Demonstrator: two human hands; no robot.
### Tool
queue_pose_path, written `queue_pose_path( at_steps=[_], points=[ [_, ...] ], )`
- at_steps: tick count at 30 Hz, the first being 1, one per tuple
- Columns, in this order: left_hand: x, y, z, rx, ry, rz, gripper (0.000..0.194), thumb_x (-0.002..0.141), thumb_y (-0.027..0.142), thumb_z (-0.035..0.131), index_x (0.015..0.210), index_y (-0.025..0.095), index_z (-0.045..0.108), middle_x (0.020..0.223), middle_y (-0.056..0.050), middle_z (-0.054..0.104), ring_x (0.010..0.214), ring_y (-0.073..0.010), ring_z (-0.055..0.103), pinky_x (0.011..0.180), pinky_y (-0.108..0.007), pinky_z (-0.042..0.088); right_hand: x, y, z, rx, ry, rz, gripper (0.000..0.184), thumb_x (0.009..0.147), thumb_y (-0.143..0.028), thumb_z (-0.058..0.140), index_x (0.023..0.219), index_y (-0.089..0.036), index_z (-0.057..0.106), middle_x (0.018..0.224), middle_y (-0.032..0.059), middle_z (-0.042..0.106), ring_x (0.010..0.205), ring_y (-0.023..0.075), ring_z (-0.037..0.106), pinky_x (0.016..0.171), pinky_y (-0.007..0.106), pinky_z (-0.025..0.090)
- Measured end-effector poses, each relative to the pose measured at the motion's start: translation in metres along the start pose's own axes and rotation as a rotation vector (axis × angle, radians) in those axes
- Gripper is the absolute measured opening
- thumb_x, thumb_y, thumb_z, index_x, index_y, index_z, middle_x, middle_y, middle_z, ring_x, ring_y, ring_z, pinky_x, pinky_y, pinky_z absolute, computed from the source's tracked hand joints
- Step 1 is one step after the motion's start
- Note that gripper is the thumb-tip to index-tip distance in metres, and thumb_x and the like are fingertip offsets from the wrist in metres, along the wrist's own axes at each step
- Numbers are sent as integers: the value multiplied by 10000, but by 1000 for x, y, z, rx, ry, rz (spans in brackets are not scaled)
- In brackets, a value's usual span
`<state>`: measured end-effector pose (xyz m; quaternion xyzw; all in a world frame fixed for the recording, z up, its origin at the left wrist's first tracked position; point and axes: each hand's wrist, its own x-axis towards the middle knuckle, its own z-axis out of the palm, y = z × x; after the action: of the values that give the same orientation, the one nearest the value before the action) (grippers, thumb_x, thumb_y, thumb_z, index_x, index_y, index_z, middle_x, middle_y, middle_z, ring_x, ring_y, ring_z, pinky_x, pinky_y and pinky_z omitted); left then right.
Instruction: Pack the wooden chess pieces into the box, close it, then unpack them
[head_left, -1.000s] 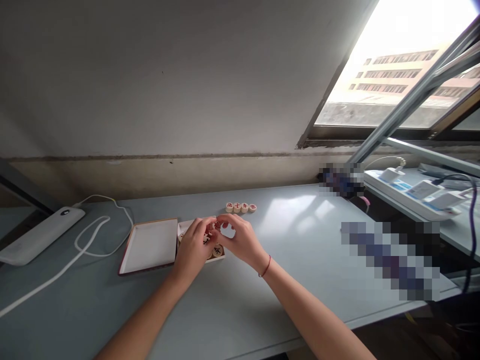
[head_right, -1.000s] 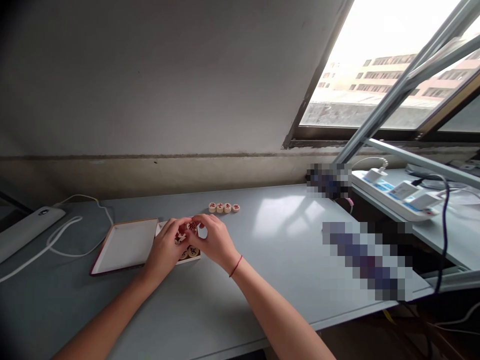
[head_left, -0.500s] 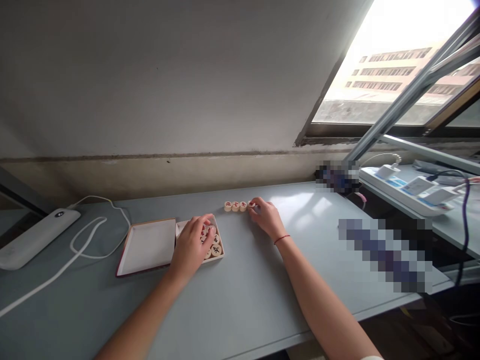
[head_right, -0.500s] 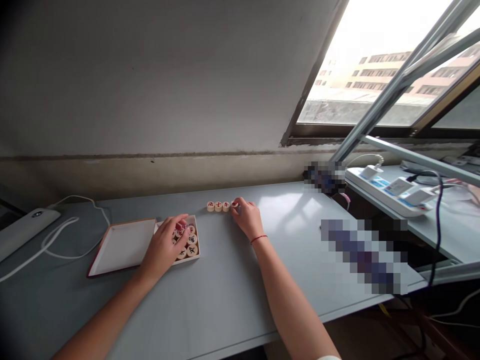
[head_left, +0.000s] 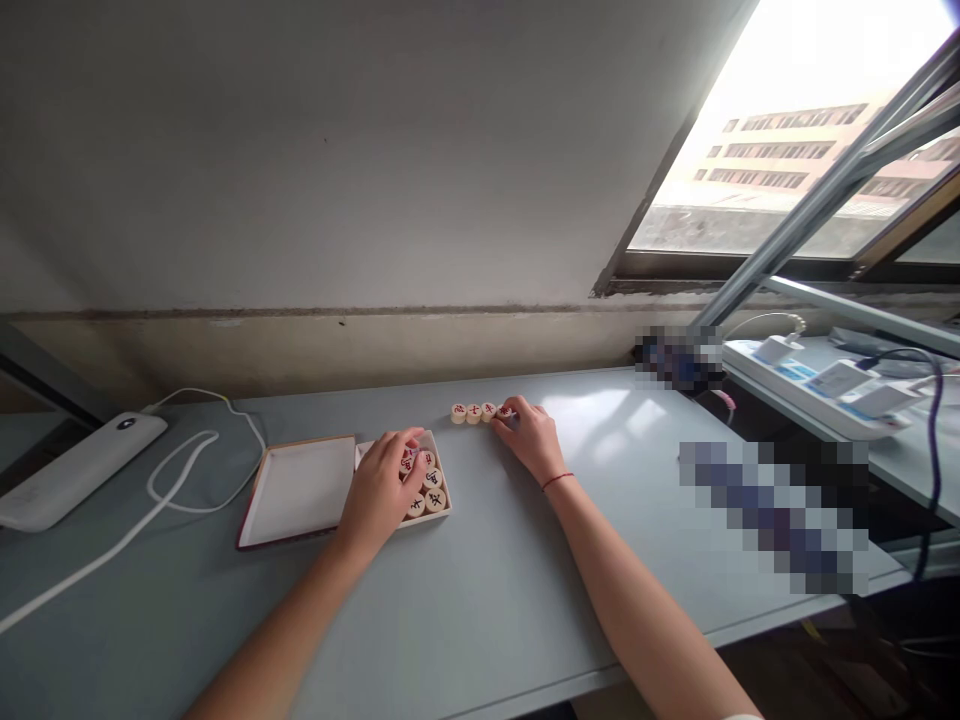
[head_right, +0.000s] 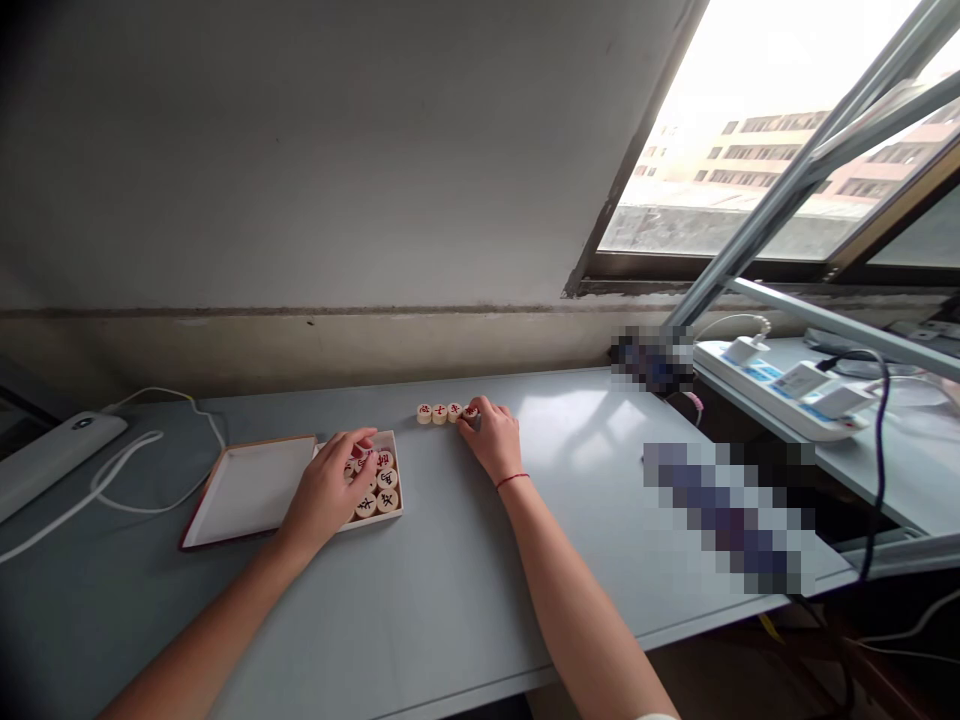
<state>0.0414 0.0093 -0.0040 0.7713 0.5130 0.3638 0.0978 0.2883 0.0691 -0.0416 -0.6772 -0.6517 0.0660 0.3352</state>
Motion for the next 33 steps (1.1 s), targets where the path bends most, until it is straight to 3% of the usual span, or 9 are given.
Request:
queue_pose_path(
  at_steps=[12,17,20,24,29,33],
  points=[
    [9,-16,-15,79,16,-36,232,883,270,457,1071,211,579,929,-42,656,844,-187,618,791,-325,476,2,9,1,6,21,-49,179,757,-222,514,919,-228,590,916,43,682,803,212,545,754,336,422],
    [8,-27,-18,307,-67,-88,242,868,249,438,890,218,677,932,-66,691,894,-250,586,794,-389,423,-7,-16,-4,97,129,-65,172,810,-300,497,908,-201,597,929,94,654,871,239,533,792,369,435],
    [4,-30,-21,364,-145,-65,293,859,245,431,741,236,699,905,-71,684,892,-262,550,785,-400,404,-23,-49,-3,281,-65,-177,204,865,-305,459,993,-211,588,894,65,660,779,194,560,726,318,454],
    [5,-33,-33,391,-233,-76,322,837,231,417,678,244,698,911,-66,657,878,-250,536,773,-377,415,-45,-83,2,282,-309,-281,293,920,-360,442,1141,-226,580,906,56,660,811,190,586,706,296,457],
    [8,-36,-50,346,-374,-177,311,819,291,425,690,236,702,835,-65,621,850,-244,584,738,-339,454,-54,-90,8,230,-349,-322,331,970,-350,352,1089,-213,630,887,69,640,853,196,597,739,304,466],
    [9,-40,-51,307,-368,-155,249,785,326,468,785,232,699,895,-62,644,879,-248,605,761,-333,472,-55,-90,10,204,-335,-315,311,961,-364,381,1033,-200,636,872,70,649,830,202,605,719,309,472]
  ],
)
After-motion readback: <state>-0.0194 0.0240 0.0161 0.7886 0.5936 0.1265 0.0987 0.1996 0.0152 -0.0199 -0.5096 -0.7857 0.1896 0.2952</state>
